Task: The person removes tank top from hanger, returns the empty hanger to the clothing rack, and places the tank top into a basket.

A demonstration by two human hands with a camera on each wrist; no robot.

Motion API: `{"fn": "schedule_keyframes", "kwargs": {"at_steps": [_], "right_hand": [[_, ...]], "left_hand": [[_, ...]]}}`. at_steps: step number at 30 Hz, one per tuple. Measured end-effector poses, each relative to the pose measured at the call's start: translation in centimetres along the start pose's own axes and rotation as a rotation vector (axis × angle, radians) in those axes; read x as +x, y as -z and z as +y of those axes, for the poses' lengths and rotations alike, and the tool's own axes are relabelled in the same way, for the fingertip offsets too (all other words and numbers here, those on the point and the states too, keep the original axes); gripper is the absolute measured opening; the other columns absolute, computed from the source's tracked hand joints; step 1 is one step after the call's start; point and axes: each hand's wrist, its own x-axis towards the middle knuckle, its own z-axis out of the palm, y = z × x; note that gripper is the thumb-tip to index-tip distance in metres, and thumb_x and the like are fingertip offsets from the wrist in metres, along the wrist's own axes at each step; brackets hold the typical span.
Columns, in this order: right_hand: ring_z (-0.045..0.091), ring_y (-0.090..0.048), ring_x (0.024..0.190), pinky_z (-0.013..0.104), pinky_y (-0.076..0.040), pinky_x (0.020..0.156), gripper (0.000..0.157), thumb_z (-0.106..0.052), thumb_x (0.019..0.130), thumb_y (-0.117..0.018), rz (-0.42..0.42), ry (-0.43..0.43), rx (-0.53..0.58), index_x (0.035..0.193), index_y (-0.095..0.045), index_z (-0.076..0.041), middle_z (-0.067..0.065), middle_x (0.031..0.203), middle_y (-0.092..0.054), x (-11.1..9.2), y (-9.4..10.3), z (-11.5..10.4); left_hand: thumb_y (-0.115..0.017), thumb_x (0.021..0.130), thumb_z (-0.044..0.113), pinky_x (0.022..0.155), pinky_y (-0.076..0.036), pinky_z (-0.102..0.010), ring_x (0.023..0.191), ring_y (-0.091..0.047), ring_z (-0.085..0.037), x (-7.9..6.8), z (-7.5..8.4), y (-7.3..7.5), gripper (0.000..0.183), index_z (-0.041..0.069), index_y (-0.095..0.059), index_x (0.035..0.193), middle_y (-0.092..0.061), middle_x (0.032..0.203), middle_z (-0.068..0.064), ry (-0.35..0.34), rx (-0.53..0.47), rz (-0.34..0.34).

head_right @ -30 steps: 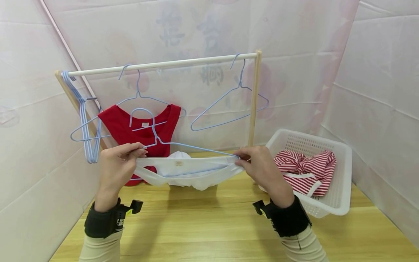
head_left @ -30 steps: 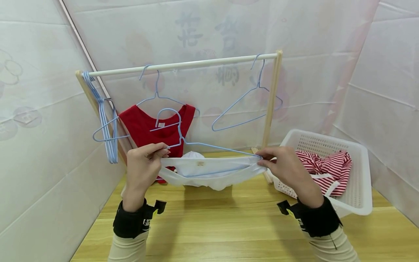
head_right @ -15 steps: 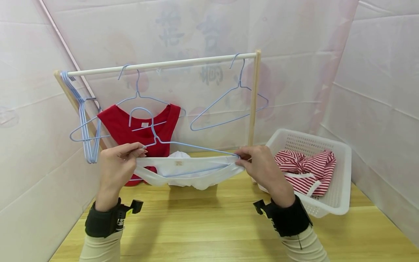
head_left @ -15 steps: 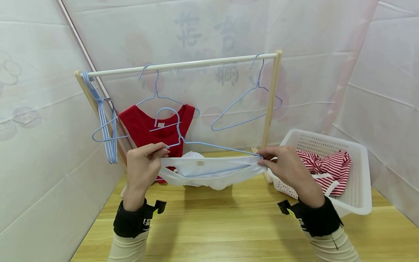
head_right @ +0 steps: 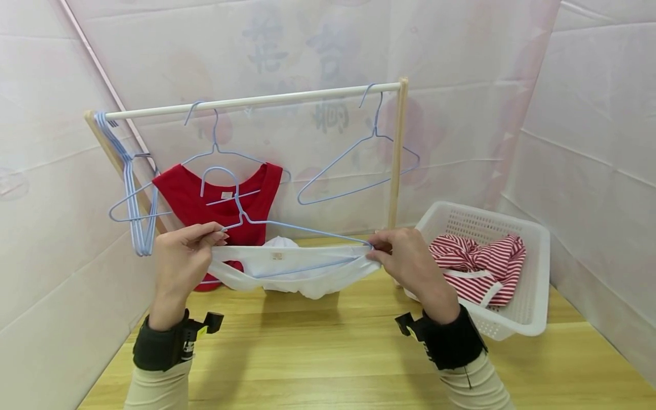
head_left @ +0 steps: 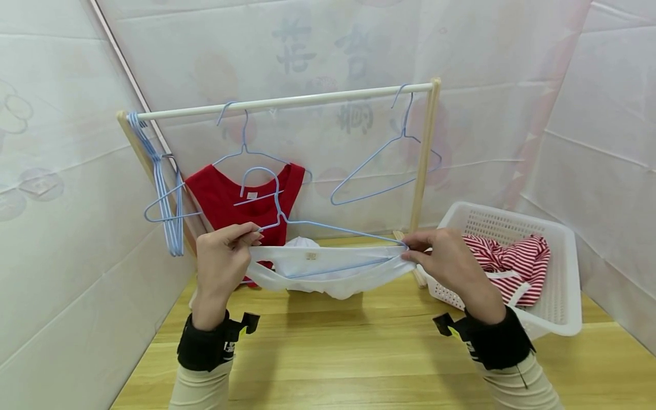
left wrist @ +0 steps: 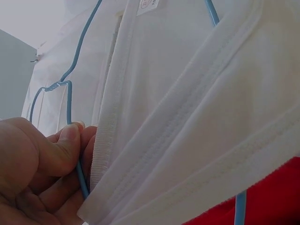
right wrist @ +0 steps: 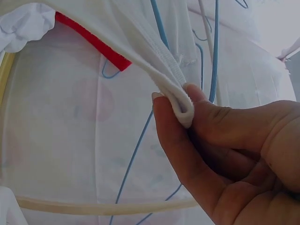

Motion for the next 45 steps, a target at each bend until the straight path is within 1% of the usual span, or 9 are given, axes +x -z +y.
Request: {"fn": "schedule_keyframes", "kwargs": {"at_steps": [1, 6, 9, 15, 18, 23, 27, 34, 45], "right_hand": [[0.027, -0.077, 0.084, 0.019, -0.056, 0.068, 0.018, -0.001, 0.084, -0.081, -0.005, -0.002, 0.002, 0.102, -0.08, 0.0, 0.015, 0.092, -0.08, 0.0, 0.0, 0.0], [0.025, -0.076, 0.086, 0.019, -0.056, 0.069, 0.019, -0.001, 0.085, -0.081, -0.037, -0.014, 0.025, 0.104, -0.08, 0.001, 0.017, 0.095, -0.08, 0.1, 0.3, -0.2], [0.024, -0.076, 0.085, 0.018, -0.056, 0.069, 0.019, 0.0, 0.085, -0.081, -0.046, -0.013, 0.033, 0.104, -0.08, 0.001, 0.017, 0.096, -0.079, 0.2, 0.4, -0.2], [0.026, -0.076, 0.086, 0.017, -0.055, 0.068, 0.019, -0.002, 0.086, -0.08, -0.046, -0.02, 0.036, 0.104, -0.08, 0.001, 0.016, 0.095, -0.08, 0.1, 0.4, -0.2], [0.027, -0.076, 0.087, 0.018, -0.055, 0.067, 0.017, -0.002, 0.087, -0.079, -0.052, -0.029, 0.043, 0.103, -0.08, -0.001, 0.016, 0.095, -0.079, 0.1, 0.3, -0.1], [0.023, -0.076, 0.085, 0.019, -0.055, 0.066, 0.014, -0.002, 0.087, -0.079, -0.067, -0.009, 0.024, 0.102, -0.081, -0.002, 0.013, 0.093, -0.08, 0.2, 0.0, 0.1], [0.021, -0.075, 0.083, 0.021, -0.057, 0.069, 0.014, -0.001, 0.087, -0.079, -0.071, 0.016, 0.024, 0.1, -0.08, -0.001, 0.013, 0.091, -0.08, 0.3, -0.5, 0.0], [0.016, -0.073, 0.081, 0.026, -0.06, 0.071, 0.011, -0.001, 0.088, -0.078, -0.075, 0.036, 0.025, 0.098, -0.081, -0.003, 0.009, 0.09, -0.079, 0.2, -1.2, -0.1], [0.013, -0.07, 0.076, 0.025, -0.059, 0.067, 0.008, -0.001, 0.087, -0.079, -0.088, 0.086, 0.004, 0.094, -0.081, -0.004, 0.006, 0.085, -0.078, 0.5, -2.1, -0.4]], "left_hand": [[-0.071, 0.087, -0.013, 0.081, -0.059, -0.039, 0.084, -0.079, -0.036, 0.0, 0.0, 0.0, 0.021, -0.004, -0.08, 0.103, -0.079, 0.092, -0.021, 0.0, 0.0, 0.001], [-0.07, 0.087, -0.014, 0.083, -0.052, -0.013, 0.082, -0.078, -0.036, 0.0, -0.1, 0.0, 0.021, -0.005, -0.08, 0.103, -0.078, 0.091, -0.021, 0.007, -0.004, 0.001], [-0.069, 0.087, -0.014, 0.082, -0.046, -0.004, 0.081, -0.078, -0.036, 0.0, -0.1, 0.0, 0.021, -0.005, -0.08, 0.103, -0.078, 0.091, -0.021, 0.011, -0.005, 0.002], [-0.069, 0.087, -0.014, 0.082, -0.054, -0.018, 0.081, -0.078, -0.036, 0.0, -0.3, -0.2, 0.021, -0.005, -0.08, 0.103, -0.078, 0.091, -0.021, 0.012, 0.005, 0.009], [-0.069, 0.088, -0.013, 0.082, -0.053, -0.014, 0.08, -0.078, -0.036, 0.1, -0.4, -0.3, 0.019, -0.006, -0.079, 0.103, -0.078, 0.091, -0.022, 0.011, -0.008, 0.013], [-0.07, 0.09, -0.012, 0.081, -0.047, -0.002, 0.08, -0.078, -0.04, 0.1, -0.5, -0.4, 0.019, -0.008, -0.078, 0.106, -0.078, 0.095, -0.025, 0.058, -0.087, 0.031], [-0.071, 0.09, -0.01, 0.08, -0.049, -0.004, 0.08, -0.078, -0.039, 0.1, 0.0, -0.6, 0.018, -0.007, -0.078, 0.106, -0.078, 0.095, -0.024, 0.071, -0.137, 0.027], [-0.072, 0.089, -0.01, 0.08, -0.052, -0.006, 0.081, -0.078, -0.034, 0.0, 0.5, -1.7, 0.016, -0.006, -0.079, 0.103, -0.079, 0.093, -0.022, 0.023, -0.181, -0.015], [-0.075, 0.087, -0.009, 0.081, -0.054, -0.009, 0.081, -0.078, -0.031, -0.4, 1.1, -2.7, 0.015, -0.006, -0.079, 0.101, -0.079, 0.093, -0.021, 0.019, -0.227, -0.011]]}}
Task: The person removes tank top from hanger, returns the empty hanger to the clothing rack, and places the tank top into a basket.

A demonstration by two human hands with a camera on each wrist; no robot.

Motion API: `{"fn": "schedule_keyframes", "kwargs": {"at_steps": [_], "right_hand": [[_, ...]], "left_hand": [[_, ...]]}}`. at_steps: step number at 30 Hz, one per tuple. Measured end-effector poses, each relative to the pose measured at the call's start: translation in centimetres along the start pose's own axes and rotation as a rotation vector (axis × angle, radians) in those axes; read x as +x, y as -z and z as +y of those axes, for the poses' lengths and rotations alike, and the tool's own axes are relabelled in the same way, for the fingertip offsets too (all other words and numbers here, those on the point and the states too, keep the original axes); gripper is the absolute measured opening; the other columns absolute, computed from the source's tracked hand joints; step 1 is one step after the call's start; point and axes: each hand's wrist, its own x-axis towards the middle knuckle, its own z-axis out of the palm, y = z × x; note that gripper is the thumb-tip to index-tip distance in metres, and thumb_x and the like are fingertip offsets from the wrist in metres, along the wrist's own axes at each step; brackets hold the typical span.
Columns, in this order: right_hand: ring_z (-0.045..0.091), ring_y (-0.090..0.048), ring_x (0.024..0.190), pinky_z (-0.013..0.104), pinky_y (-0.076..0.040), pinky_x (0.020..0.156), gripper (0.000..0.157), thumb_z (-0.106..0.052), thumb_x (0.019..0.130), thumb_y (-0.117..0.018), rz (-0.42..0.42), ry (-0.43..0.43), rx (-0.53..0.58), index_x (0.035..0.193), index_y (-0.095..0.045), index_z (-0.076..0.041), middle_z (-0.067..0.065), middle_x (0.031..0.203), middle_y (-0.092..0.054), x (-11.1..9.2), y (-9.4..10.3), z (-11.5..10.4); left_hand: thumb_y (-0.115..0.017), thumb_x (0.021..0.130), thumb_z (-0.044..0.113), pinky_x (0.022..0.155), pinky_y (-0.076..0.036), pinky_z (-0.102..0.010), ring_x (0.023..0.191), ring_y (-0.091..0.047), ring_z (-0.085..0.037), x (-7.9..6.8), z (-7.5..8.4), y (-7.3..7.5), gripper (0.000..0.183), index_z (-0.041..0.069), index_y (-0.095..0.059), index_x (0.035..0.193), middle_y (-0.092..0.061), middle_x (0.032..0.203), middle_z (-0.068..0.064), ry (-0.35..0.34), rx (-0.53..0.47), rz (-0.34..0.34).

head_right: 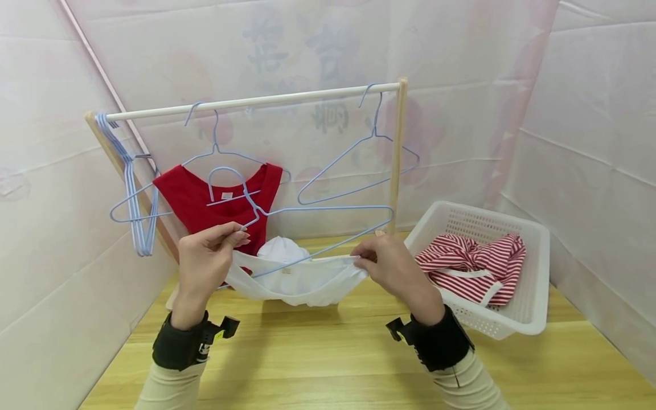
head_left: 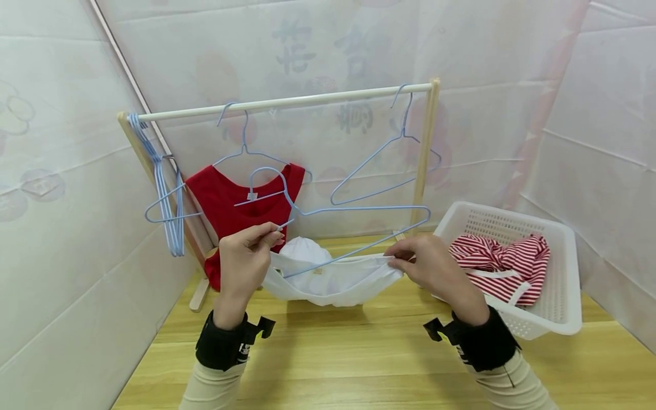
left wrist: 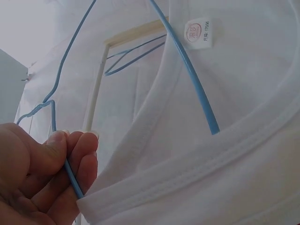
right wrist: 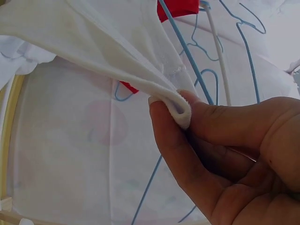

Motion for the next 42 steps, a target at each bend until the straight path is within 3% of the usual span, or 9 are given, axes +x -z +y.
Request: {"fn": "schedule_keyframes", "kwargs": {"at_steps": [7, 17, 23, 29, 33, 42], "right_hand": [[0.014, -0.071, 0.077, 0.026, -0.06, 0.068, 0.009, 0.0, 0.087, -0.078, 0.0, 0.007, -0.007, 0.094, -0.08, -0.003, 0.006, 0.085, -0.078, 0.0, -0.2, 0.1], [0.014, -0.072, 0.076, 0.025, -0.058, 0.067, 0.01, 0.003, 0.087, -0.077, -0.025, 0.018, 0.023, 0.095, -0.08, -0.001, 0.008, 0.085, -0.078, 0.3, -0.8, 0.2], [0.013, -0.071, 0.077, 0.024, -0.058, 0.067, 0.01, 0.003, 0.087, -0.077, -0.042, 0.005, 0.028, 0.096, -0.08, -0.001, 0.008, 0.086, -0.078, 0.2, -1.1, 0.2], [0.013, -0.071, 0.078, 0.024, -0.058, 0.068, 0.01, 0.002, 0.088, -0.077, -0.053, -0.005, 0.03, 0.096, -0.08, -0.002, 0.007, 0.086, -0.078, 0.3, -1.3, 0.2], [0.013, -0.071, 0.078, 0.024, -0.058, 0.068, 0.01, 0.002, 0.087, -0.077, -0.052, 0.005, 0.028, 0.095, -0.08, -0.002, 0.007, 0.087, -0.079, 0.3, -1.4, 0.3], [0.014, -0.072, 0.08, 0.025, -0.059, 0.07, 0.012, 0.001, 0.089, -0.076, -0.086, 0.011, 0.028, 0.098, -0.081, -0.005, 0.007, 0.09, -0.079, 0.1, -1.5, 0.4]], "left_hand": [[-0.075, 0.087, -0.008, 0.082, -0.055, -0.011, 0.08, -0.078, -0.029, -0.1, 0.3, 0.0, 0.014, -0.006, -0.079, 0.1, -0.079, 0.093, -0.02, -0.043, -0.016, 0.003], [-0.074, 0.09, -0.005, 0.083, -0.057, -0.015, 0.08, -0.078, -0.033, 0.0, 0.5, -0.2, 0.013, -0.007, -0.078, 0.101, -0.078, 0.092, -0.022, -0.099, -0.073, 0.11], [-0.073, 0.089, -0.007, 0.082, -0.058, -0.018, 0.082, -0.078, -0.013, 0.0, 1.1, -0.3, 0.014, -0.01, -0.077, 0.102, -0.078, 0.092, -0.023, -0.114, -0.117, 0.131], [-0.073, 0.09, -0.006, 0.084, -0.058, -0.018, 0.087, -0.074, 0.005, -0.1, 1.4, -0.3, 0.015, -0.01, -0.076, 0.104, -0.078, 0.095, -0.025, -0.11, -0.098, 0.175], [-0.073, 0.09, -0.006, 0.085, -0.058, -0.018, 0.09, -0.072, 0.009, -0.1, 1.6, -0.3, 0.015, -0.011, -0.076, 0.104, -0.078, 0.095, -0.026, -0.107, -0.1, 0.199], [-0.072, 0.089, -0.01, 0.084, -0.058, -0.018, 0.089, -0.074, 0.006, 0.0, 1.8, -0.2, 0.017, -0.009, -0.076, 0.105, -0.077, 0.093, -0.027, -0.133, -0.136, 0.266]]}}
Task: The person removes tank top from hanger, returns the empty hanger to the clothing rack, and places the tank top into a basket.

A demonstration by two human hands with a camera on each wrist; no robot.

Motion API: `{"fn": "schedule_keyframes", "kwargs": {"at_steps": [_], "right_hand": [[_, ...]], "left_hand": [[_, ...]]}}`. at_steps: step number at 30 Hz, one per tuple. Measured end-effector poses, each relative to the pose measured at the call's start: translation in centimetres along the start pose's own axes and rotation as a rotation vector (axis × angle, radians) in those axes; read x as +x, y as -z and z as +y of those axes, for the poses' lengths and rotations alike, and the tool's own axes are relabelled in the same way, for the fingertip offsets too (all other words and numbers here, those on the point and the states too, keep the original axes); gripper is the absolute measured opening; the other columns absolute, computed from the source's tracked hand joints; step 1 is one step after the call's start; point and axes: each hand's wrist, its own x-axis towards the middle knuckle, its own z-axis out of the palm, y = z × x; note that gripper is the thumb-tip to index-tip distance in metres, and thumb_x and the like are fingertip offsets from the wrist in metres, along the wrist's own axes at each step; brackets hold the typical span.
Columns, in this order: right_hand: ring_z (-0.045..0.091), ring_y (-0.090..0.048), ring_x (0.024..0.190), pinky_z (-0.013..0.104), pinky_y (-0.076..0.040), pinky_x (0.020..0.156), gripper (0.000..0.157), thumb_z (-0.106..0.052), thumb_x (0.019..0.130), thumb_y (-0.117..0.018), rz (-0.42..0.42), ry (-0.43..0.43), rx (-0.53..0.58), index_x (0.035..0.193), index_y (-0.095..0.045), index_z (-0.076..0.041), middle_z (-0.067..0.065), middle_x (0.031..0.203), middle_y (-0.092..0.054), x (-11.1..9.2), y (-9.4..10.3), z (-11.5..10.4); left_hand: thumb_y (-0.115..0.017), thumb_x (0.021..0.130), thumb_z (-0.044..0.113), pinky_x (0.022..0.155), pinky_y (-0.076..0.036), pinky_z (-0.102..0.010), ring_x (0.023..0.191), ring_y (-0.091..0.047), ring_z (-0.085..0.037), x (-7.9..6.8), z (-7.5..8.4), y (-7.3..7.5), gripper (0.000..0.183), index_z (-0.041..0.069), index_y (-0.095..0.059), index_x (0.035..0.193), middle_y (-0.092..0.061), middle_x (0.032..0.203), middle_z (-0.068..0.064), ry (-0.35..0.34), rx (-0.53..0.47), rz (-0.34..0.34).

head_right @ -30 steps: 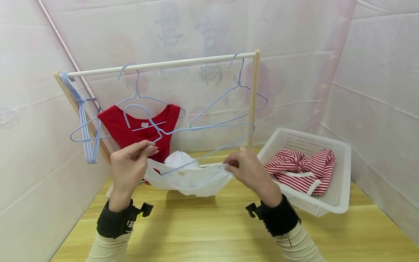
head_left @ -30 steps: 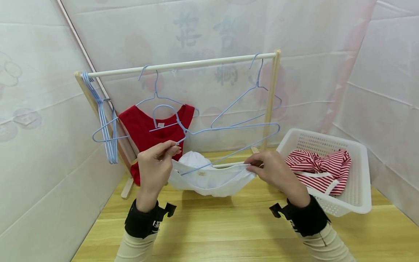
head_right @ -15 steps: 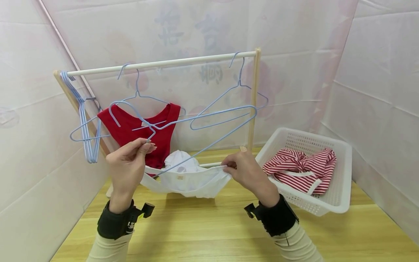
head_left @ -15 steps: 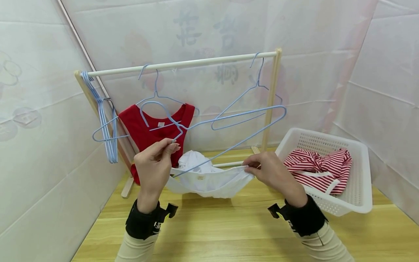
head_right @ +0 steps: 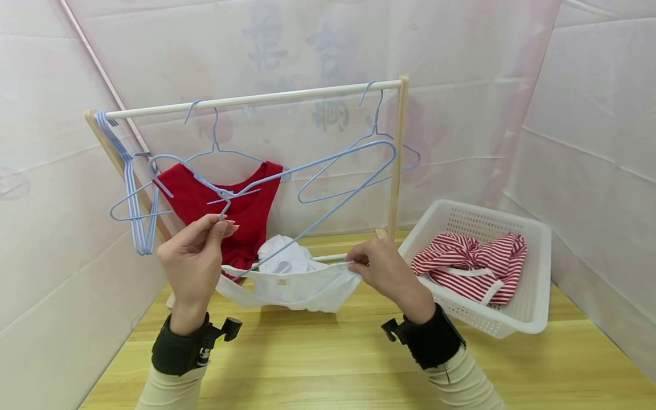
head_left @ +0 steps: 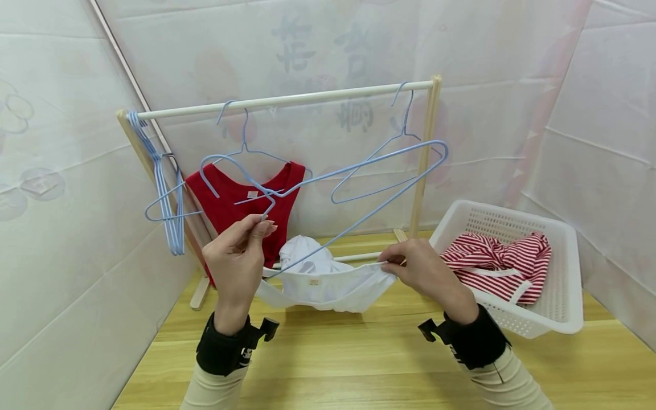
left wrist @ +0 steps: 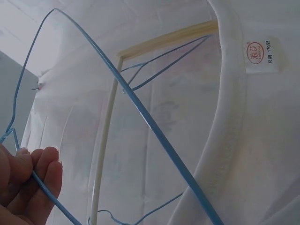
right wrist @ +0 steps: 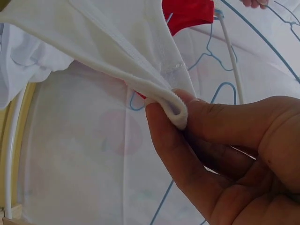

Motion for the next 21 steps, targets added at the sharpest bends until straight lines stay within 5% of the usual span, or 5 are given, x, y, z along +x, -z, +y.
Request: {"fn": "schedule_keyframes", "kwargs": {"at_steps": [9, 21], "right_hand": [[0.014, -0.072, 0.078, 0.024, -0.058, 0.069, 0.011, 0.003, 0.087, -0.077, -0.012, 0.004, -0.002, 0.095, -0.08, -0.004, 0.007, 0.088, -0.078, 0.1, -0.03, 0.23], [0.011, -0.069, 0.077, 0.023, -0.056, 0.067, 0.01, 0.003, 0.088, -0.076, -0.066, -0.007, 0.01, 0.093, -0.08, -0.005, 0.005, 0.085, -0.077, 0.18, -0.8, 0.18]], "left_hand": [[-0.073, 0.088, -0.01, 0.083, -0.059, -0.019, 0.088, -0.075, 0.003, 0.18, 0.01, 0.27, 0.016, -0.011, -0.076, 0.104, -0.076, 0.093, -0.029, 0.004, -0.01, 0.048], [-0.072, 0.088, -0.011, 0.083, -0.06, -0.022, 0.085, -0.076, -0.001, 0.04, 0.34, 0.02, 0.015, -0.011, -0.076, 0.102, -0.076, 0.091, -0.028, 0.005, -0.067, 0.026]]}}
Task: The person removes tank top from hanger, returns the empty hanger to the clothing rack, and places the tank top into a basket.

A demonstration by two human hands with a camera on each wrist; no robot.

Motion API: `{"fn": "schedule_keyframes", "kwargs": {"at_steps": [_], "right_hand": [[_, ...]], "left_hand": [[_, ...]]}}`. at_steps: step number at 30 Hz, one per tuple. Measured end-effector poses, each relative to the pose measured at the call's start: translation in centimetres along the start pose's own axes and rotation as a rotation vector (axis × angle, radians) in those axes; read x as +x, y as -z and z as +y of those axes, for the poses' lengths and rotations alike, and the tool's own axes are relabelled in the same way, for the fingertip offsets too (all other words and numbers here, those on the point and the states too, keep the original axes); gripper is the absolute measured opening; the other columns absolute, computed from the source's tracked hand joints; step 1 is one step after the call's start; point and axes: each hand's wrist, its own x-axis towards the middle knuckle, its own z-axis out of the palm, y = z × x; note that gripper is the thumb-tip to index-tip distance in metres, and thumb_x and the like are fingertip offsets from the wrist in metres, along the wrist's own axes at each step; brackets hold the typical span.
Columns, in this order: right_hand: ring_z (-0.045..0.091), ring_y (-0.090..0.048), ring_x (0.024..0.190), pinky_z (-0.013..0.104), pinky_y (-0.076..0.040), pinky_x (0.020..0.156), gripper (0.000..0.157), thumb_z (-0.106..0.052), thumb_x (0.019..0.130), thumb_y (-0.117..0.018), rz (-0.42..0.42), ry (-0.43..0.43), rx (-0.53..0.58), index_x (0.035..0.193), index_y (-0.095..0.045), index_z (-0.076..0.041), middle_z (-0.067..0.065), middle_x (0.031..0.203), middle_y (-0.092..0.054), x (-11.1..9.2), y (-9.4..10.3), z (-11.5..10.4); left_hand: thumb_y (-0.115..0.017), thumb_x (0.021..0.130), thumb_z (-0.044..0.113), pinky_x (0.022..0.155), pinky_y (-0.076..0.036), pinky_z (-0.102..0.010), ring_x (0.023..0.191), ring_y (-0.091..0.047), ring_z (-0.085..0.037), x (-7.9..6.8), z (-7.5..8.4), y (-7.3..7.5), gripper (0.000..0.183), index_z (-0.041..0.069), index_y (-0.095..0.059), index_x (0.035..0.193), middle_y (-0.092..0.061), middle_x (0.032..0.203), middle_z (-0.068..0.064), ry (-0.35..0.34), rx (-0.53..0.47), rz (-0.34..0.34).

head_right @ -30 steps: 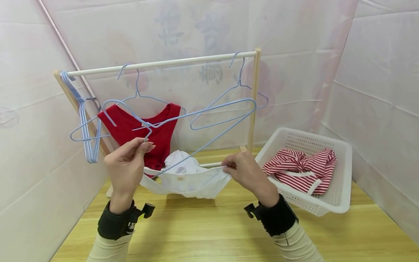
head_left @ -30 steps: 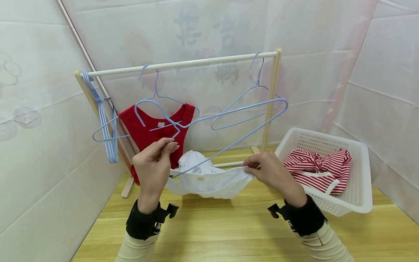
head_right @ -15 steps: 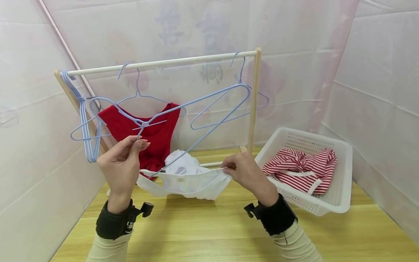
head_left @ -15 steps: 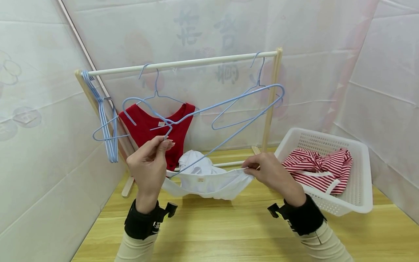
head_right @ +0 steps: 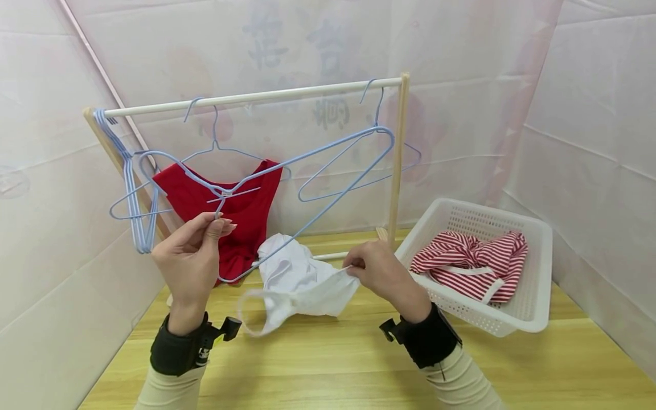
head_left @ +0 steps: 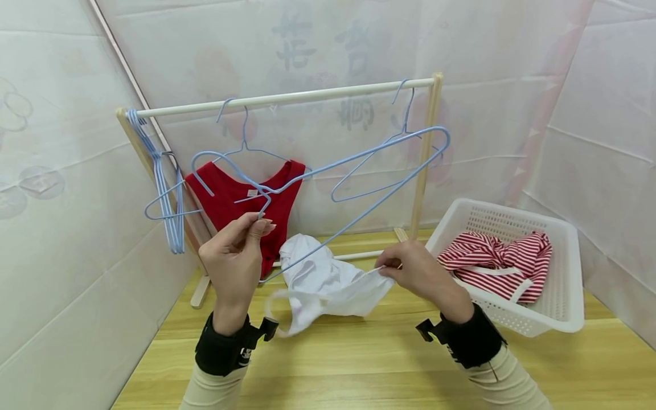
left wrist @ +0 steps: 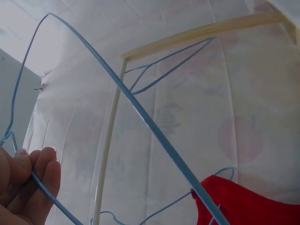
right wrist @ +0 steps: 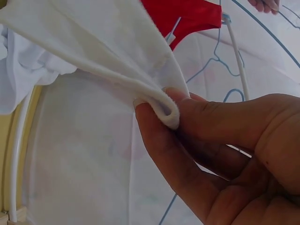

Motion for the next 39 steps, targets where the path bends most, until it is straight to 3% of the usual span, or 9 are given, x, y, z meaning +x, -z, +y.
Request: {"fn": "schedule_keyframes", "kwargs": {"at_steps": [21, 29, 39], "right_hand": [[0.013, -0.069, 0.076, 0.026, -0.056, 0.066, 0.008, 0.002, 0.088, -0.076, -0.009, -0.037, -0.028, 0.091, -0.08, -0.004, 0.007, 0.084, -0.077, 0.2, 0.3, 0.0], [0.012, -0.069, 0.074, 0.025, -0.056, 0.063, 0.009, 0.006, 0.086, -0.076, -0.027, -0.022, -0.033, 0.088, -0.081, -0.002, 0.009, 0.082, -0.077, 0.3, 0.3, 0.2], [0.013, -0.068, 0.072, 0.025, -0.056, 0.063, 0.008, 0.007, 0.084, -0.077, -0.028, -0.008, -0.046, 0.089, -0.08, 0.001, 0.009, 0.08, -0.076, 0.4, 0.2, 0.5]], "left_hand": [[-0.073, 0.089, -0.007, 0.081, -0.057, -0.012, 0.084, -0.071, 0.01, 0.3, -1.2, 0.8, 0.011, -0.009, -0.078, 0.099, -0.077, 0.087, -0.023, -0.041, 0.16, -0.062], [-0.075, 0.089, -0.004, 0.083, -0.054, -0.009, 0.08, -0.077, -0.02, 0.5, -1.4, 1.6, 0.012, -0.007, -0.079, 0.1, -0.079, 0.091, -0.019, -0.07, 0.29, -0.139], [-0.075, 0.09, -0.001, 0.083, -0.051, -0.006, 0.077, -0.077, -0.031, 0.9, -1.4, 2.3, 0.012, -0.005, -0.08, 0.101, -0.079, 0.09, -0.019, -0.068, 0.314, -0.149]]}}
